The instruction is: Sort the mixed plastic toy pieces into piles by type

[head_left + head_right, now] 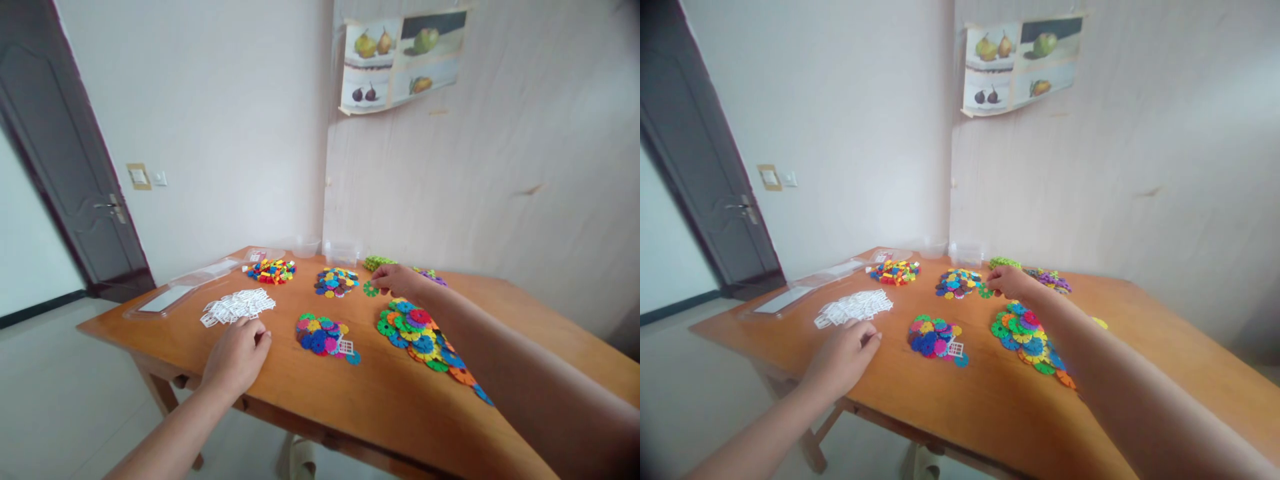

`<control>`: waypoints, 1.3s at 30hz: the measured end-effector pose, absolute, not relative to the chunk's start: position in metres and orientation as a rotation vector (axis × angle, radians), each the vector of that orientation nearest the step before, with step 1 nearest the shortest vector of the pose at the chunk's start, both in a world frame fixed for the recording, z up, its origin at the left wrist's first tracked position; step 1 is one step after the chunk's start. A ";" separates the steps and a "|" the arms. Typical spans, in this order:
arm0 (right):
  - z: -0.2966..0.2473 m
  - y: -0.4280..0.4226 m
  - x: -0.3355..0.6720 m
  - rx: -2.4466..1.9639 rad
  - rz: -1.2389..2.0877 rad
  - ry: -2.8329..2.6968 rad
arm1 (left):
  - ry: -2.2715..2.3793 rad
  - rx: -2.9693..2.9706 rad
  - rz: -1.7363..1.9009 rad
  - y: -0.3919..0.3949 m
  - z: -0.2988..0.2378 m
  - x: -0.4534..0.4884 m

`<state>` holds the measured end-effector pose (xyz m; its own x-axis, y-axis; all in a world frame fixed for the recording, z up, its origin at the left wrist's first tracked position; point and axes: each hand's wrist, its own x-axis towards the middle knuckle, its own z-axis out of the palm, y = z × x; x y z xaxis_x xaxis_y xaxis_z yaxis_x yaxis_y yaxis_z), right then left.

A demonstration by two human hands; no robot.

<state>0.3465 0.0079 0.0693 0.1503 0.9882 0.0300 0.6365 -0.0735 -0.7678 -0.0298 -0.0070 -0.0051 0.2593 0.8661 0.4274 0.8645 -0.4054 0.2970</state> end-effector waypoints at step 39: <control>0.020 -0.003 0.258 -1.582 0.406 -2.255 | 1.712 2.495 0.861 -0.008 -0.005 -0.029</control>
